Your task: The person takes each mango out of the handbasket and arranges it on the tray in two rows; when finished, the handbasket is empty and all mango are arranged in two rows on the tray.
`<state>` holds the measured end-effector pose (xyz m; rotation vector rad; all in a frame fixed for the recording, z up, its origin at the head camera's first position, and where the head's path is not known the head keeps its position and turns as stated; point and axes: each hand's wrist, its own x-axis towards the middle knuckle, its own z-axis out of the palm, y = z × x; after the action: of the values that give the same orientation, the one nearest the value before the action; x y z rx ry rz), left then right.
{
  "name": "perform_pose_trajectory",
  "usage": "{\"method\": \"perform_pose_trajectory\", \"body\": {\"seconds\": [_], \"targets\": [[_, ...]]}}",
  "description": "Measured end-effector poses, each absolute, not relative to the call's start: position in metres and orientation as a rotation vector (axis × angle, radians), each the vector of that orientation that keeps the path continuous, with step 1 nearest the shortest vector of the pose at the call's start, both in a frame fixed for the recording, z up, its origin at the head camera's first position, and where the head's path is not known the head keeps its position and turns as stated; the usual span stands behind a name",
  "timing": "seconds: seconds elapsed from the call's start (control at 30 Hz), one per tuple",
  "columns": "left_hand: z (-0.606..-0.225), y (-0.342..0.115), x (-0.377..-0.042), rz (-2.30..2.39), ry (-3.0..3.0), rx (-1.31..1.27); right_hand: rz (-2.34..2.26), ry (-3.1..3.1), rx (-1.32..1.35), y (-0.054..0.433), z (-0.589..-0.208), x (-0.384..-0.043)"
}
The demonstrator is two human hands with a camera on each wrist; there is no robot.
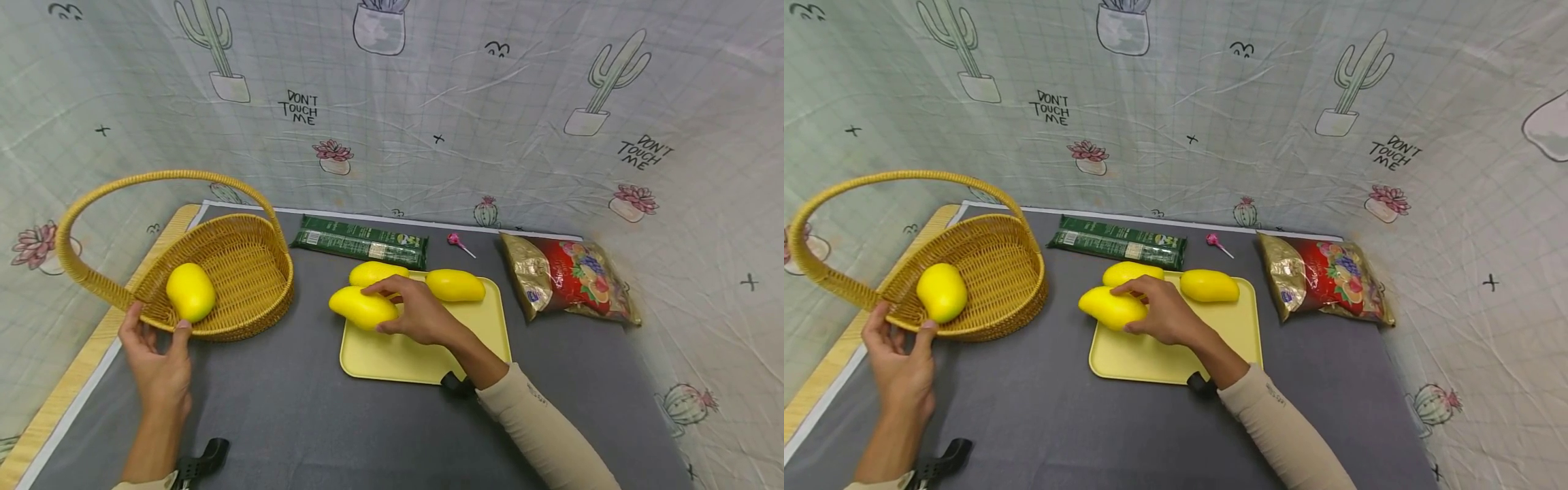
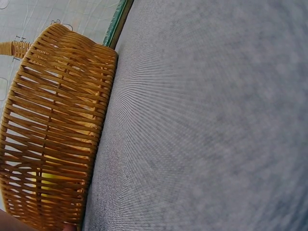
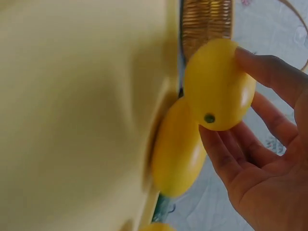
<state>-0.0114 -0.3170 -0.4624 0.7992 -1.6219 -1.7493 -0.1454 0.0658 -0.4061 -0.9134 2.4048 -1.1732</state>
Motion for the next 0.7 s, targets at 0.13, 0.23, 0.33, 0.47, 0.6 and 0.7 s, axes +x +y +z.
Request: {"method": "perform_pose_trajectory", "body": {"seconds": [0.13, 0.23, 0.33, 0.47, 0.6, 0.7], "targets": [[-0.462, -0.318, -0.011, -1.754, -1.617, 0.8, -1.104, 2.406, -0.933, 0.075, -0.414, -0.148], [-0.461, -0.317, -0.011, -1.755, -1.623, 0.811, -1.08, 2.409, -0.927, 0.079, -0.419, -0.15], [-0.46, -0.316, -0.011, -1.754, -1.632, 0.826, -1.077, 2.407, -0.908, 0.081, -0.421, -0.15], [-0.459, -0.315, -0.01, -1.751, -1.637, 0.82, -1.067, 2.407, -0.903, 0.082, -0.421, -0.151], [-0.458, -0.314, -0.01, -1.749, -1.641, 0.812, -1.036, 2.405, -0.934, 0.083, -0.419, -0.151], [-0.457, -0.313, -0.01, -1.751, -1.642, 0.807, -1.008, 2.414, -0.972, 0.083, -0.417, -0.151]]}}
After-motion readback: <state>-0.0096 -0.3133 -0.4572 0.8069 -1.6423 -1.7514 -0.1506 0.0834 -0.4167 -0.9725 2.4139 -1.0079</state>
